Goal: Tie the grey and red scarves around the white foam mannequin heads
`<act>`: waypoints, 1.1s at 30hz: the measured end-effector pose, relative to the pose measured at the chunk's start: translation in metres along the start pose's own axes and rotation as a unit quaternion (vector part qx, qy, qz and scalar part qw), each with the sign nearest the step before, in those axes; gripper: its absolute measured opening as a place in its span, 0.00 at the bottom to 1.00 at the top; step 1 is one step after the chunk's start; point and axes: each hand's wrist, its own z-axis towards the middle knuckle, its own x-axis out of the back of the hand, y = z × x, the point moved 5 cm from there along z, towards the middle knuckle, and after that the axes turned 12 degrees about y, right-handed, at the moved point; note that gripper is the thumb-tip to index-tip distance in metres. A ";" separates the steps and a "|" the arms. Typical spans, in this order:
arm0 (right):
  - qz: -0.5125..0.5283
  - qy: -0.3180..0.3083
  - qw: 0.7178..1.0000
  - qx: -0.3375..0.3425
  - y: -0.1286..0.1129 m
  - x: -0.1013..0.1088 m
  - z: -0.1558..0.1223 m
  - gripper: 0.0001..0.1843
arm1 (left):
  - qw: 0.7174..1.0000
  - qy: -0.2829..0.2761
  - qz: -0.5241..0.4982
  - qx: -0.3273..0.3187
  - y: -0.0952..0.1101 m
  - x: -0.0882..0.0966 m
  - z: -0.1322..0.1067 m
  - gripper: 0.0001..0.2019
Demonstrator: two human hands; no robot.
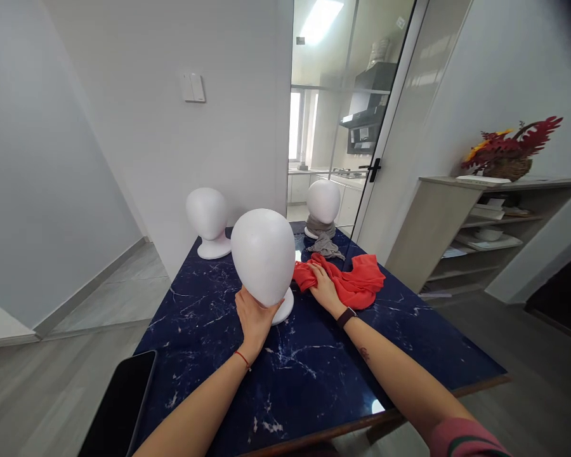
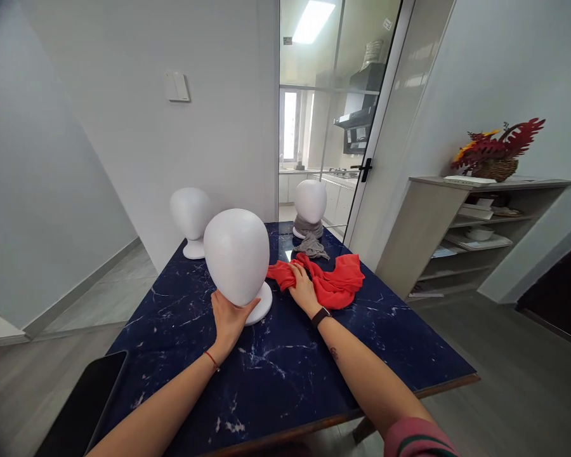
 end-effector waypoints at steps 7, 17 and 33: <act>0.030 0.128 0.989 -0.063 0.002 0.019 0.007 0.17 | 0.999 -0.024 0.024 -0.005 -0.006 -0.009 -0.003 0.45; 0.167 0.134 0.962 -0.169 0.009 0.031 0.015 0.13 | 0.998 -0.060 -0.008 0.033 -0.011 -0.002 -0.004 0.50; 0.078 -0.040 0.952 0.294 -0.184 0.171 -0.049 0.05 | 0.890 -0.302 -0.341 -0.002 0.136 0.068 -0.046 0.37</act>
